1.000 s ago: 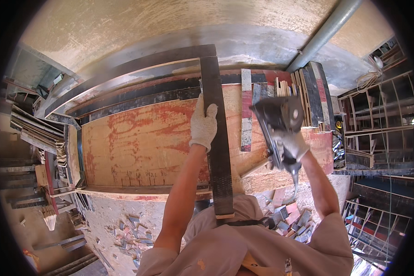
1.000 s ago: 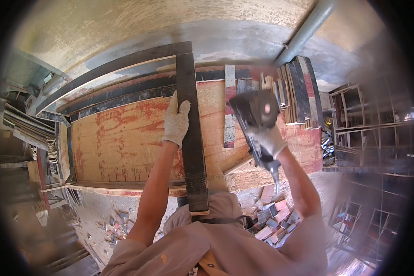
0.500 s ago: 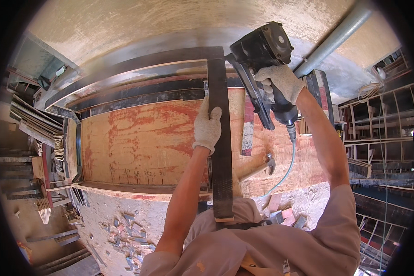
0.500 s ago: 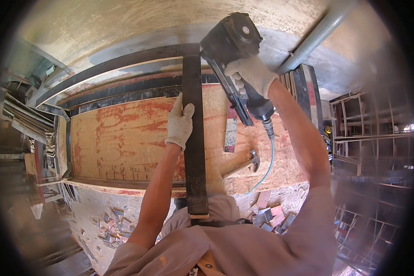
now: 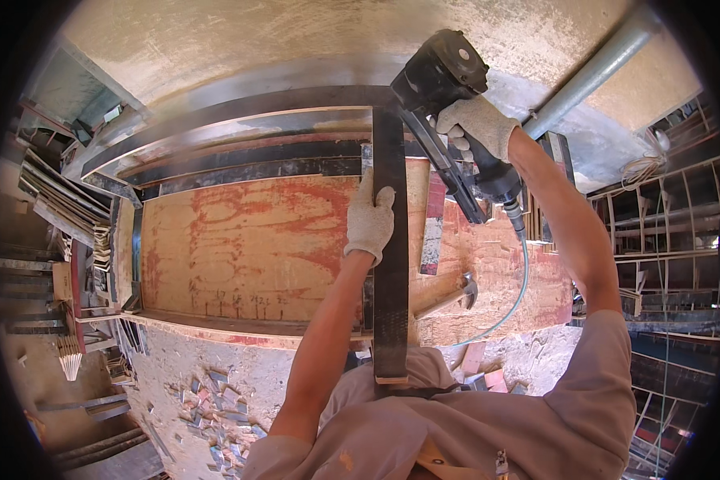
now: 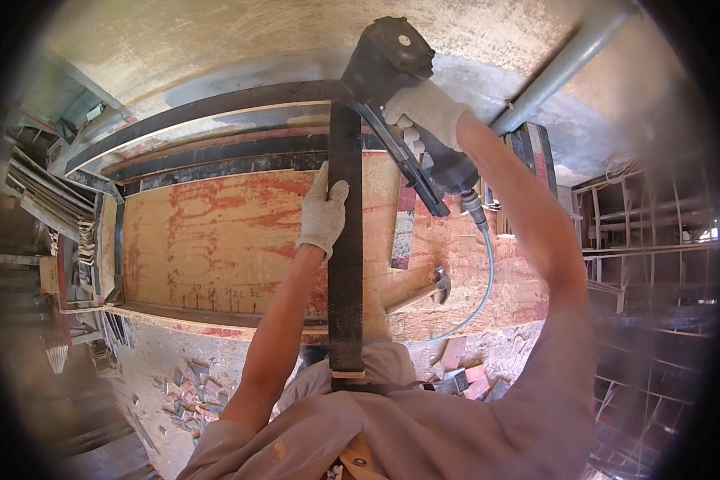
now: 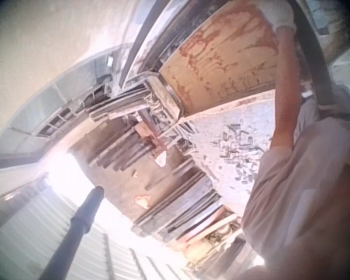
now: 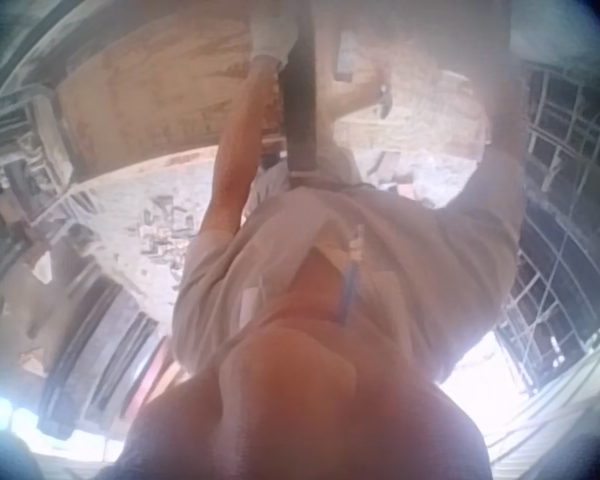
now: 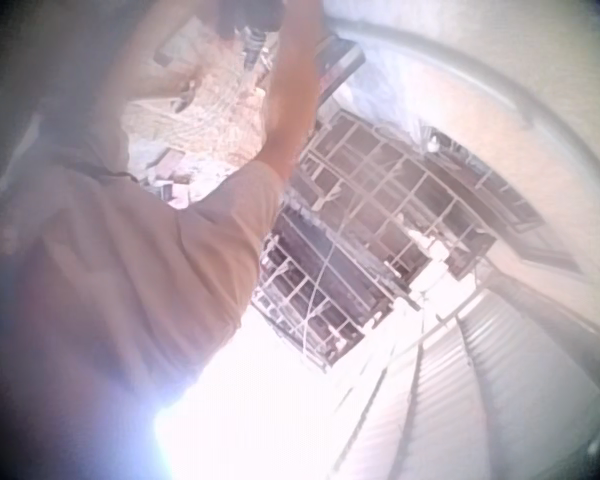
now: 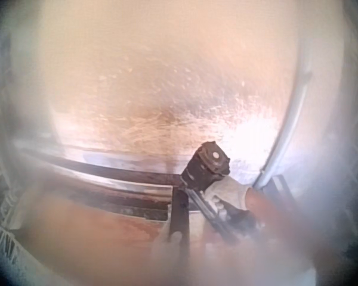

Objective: The person assembles a wooden frame by positioning planks and using a pneumatic nail gun to fasten them together. They repeatedly pick up pieces, align them, and drive nails into the joints.

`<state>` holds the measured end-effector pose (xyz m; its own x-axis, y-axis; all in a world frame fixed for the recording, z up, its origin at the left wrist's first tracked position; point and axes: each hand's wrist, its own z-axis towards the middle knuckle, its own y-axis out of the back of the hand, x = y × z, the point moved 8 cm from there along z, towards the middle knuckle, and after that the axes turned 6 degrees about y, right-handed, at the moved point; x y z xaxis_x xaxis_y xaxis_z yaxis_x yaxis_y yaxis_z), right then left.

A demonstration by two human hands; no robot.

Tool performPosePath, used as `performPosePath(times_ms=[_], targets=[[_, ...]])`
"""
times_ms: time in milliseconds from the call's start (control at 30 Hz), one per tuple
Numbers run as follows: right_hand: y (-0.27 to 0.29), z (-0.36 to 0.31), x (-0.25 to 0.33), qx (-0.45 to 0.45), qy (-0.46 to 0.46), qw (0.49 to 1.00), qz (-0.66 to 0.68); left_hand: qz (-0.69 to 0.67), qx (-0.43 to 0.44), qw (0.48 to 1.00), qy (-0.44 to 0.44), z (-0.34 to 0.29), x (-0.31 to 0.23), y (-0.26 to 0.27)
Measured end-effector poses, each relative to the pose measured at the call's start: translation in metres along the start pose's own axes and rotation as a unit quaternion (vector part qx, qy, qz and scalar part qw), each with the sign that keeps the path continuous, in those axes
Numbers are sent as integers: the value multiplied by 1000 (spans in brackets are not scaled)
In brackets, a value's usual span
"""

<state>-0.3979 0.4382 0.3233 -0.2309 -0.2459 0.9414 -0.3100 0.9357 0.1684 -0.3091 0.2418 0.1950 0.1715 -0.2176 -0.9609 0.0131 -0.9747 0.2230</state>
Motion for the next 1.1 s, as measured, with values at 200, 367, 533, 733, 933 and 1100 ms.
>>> performPosePath(times_ms=[200, 367, 533, 733, 933, 1100], targets=[[4, -10, 6, -12, 18, 999, -34, 56, -6, 998, 5, -2, -10, 2], [8, -75, -8, -56, 30, 997, 51, -64, 94, 993, -15, -11, 7, 3], [1, -205, -76, -98, 29, 964, 247, -331, 367, 837, 233, -155, 54, 1], [-81, -358, -136, -224, 229, 935, 150, -351, 447, 794, 216, -239, 83, 4], [-204, -444, -201, -332, 175, 896, 240, -343, 503, 769, 197, -240, 85, -11], [-291, -472, -260, -343, 149, 911, 175, -340, 516, 773, 143, -234, 77, -14]])
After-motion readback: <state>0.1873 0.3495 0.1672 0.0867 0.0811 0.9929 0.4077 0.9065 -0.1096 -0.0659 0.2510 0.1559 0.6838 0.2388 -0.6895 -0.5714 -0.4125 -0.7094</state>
